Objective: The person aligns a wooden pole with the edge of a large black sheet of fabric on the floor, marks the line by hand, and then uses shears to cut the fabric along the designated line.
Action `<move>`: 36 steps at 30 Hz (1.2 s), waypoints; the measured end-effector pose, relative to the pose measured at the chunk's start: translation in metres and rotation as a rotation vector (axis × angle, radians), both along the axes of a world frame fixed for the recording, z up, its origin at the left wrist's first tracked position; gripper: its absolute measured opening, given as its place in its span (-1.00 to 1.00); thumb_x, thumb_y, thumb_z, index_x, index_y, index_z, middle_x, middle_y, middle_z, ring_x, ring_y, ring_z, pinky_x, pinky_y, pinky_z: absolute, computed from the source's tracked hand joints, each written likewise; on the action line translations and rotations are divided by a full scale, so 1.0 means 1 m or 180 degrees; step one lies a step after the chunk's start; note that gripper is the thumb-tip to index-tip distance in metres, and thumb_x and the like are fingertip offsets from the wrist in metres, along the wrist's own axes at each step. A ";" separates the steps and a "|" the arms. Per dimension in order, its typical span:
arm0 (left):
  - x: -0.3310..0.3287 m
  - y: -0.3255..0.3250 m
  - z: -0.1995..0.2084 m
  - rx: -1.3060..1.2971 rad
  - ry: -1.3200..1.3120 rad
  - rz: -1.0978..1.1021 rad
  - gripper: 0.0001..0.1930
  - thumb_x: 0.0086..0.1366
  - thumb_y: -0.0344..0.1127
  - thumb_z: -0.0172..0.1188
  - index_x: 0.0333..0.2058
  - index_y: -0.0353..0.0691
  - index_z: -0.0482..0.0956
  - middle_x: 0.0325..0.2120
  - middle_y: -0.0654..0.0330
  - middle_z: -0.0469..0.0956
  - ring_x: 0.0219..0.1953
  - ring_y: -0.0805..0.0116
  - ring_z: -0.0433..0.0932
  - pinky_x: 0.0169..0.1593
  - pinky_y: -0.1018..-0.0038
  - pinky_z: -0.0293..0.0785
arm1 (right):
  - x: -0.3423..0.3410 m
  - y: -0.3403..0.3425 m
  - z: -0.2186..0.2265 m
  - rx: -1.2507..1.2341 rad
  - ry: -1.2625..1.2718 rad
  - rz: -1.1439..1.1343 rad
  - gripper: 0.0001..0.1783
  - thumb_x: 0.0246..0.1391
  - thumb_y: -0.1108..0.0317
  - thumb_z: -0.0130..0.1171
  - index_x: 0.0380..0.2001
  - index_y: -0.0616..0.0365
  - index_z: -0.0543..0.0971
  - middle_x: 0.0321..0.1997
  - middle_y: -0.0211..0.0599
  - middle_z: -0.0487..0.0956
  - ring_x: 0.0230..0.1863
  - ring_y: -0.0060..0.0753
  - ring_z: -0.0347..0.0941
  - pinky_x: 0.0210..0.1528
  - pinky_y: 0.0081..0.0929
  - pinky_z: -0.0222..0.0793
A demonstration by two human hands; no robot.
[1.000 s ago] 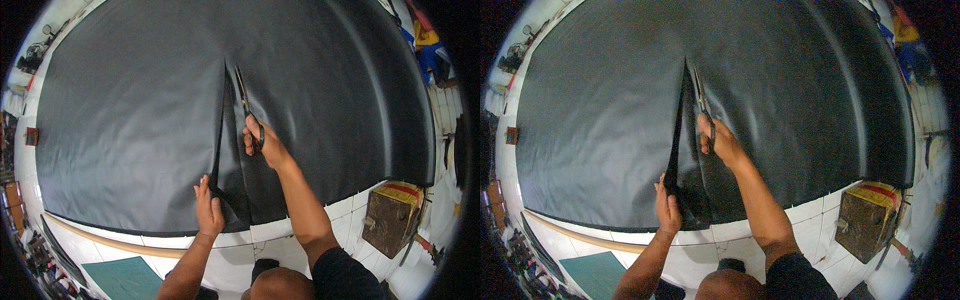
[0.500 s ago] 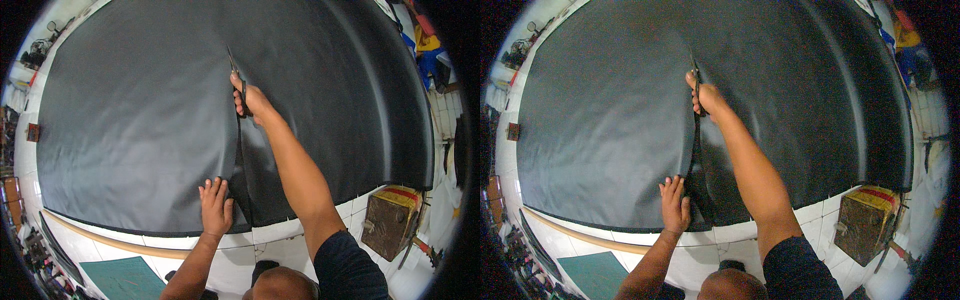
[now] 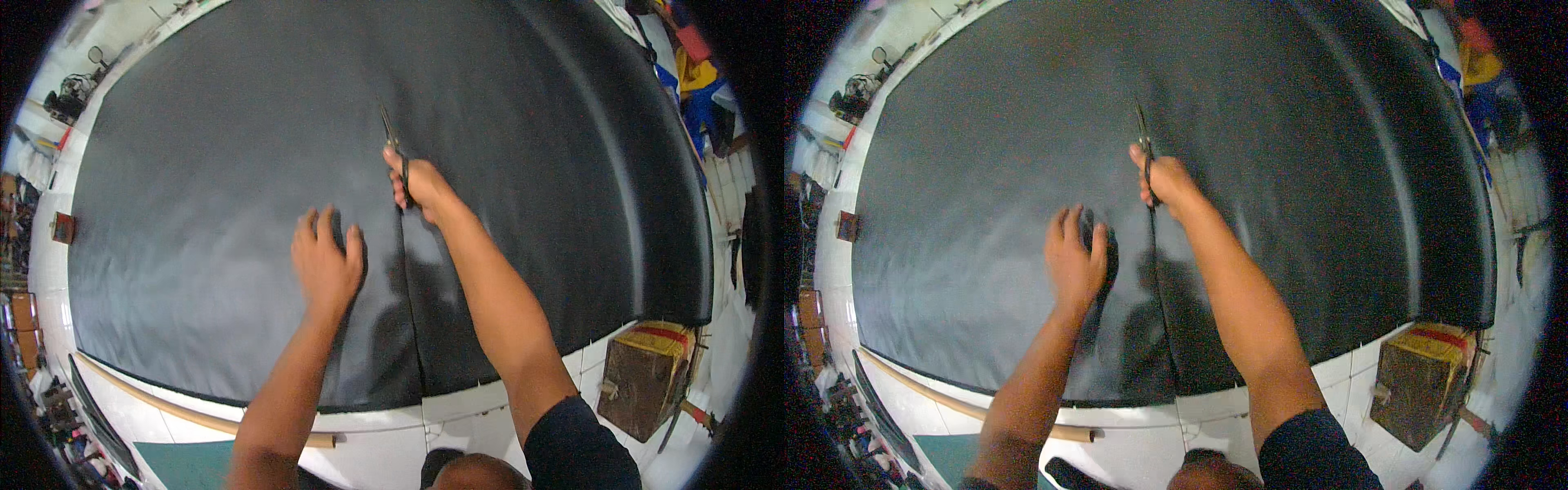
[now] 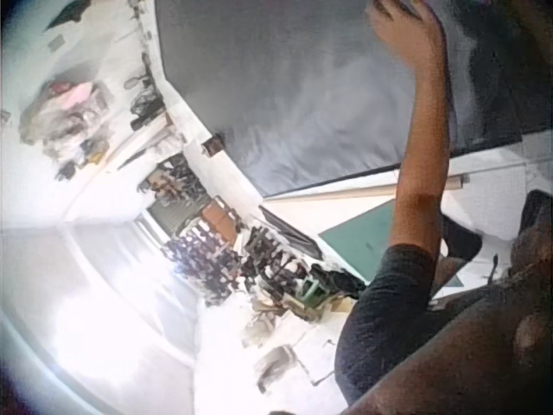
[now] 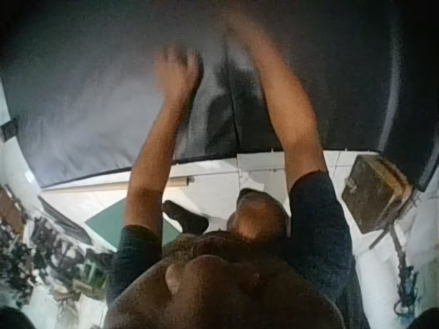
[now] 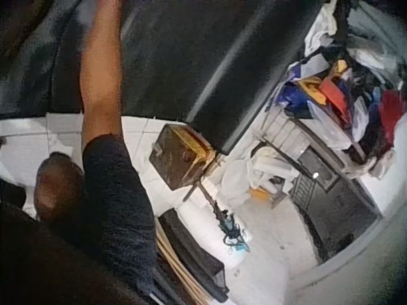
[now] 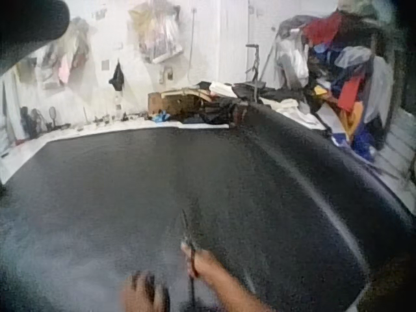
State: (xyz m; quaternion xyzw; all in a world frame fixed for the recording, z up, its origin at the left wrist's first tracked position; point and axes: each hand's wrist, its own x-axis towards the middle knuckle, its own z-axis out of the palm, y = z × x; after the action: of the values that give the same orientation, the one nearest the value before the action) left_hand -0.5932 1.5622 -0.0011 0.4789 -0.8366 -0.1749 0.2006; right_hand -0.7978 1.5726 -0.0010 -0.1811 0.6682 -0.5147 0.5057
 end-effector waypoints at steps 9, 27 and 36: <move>-0.038 -0.050 -0.046 -0.0500 -0.0765 -0.0060 -0.28 0.33 0.13 -0.05 0.33 -0.19 0.19 0.35 -0.22 0.05 0.40 -0.23 -0.03 0.39 -0.11 -0.20 | 0.011 -0.026 -0.018 0.0121 0.0245 -0.0218 -0.39 0.13 -0.26 0.15 -0.54 0.13 0.41 -0.64 -0.43 0.35 -0.66 -0.53 0.29 -0.59 -0.51 0.25; -0.043 -0.059 -0.029 0.0092 -0.0939 0.0019 -0.25 0.23 0.06 0.07 0.33 -0.18 0.19 0.37 -0.19 -0.01 0.42 -0.20 -0.10 0.41 -0.10 -0.25 | -0.049 -0.139 -0.028 0.0080 0.0331 -0.0449 -0.42 0.10 -0.23 0.22 -0.59 0.06 0.38 -0.69 -0.46 0.34 -0.71 -0.56 0.26 -0.64 -0.50 0.23; -0.040 -0.060 -0.031 0.0248 -0.0986 -0.0144 -0.21 0.19 0.03 0.12 0.31 -0.28 0.17 0.35 -0.31 -0.02 0.40 -0.36 -0.11 0.37 -0.23 -0.28 | -0.105 -0.236 -0.017 0.0243 0.0469 -0.0425 -0.33 0.07 -0.35 0.16 -0.68 0.03 0.34 -0.73 -0.43 0.33 -0.71 -0.53 0.28 -0.63 -0.49 0.20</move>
State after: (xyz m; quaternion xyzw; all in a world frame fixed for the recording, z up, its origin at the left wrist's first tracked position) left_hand -0.6336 1.5025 -0.0323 0.4886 -0.8606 -0.1357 0.0464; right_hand -0.9029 1.3370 -0.0181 -0.1542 0.7333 -0.5067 0.4263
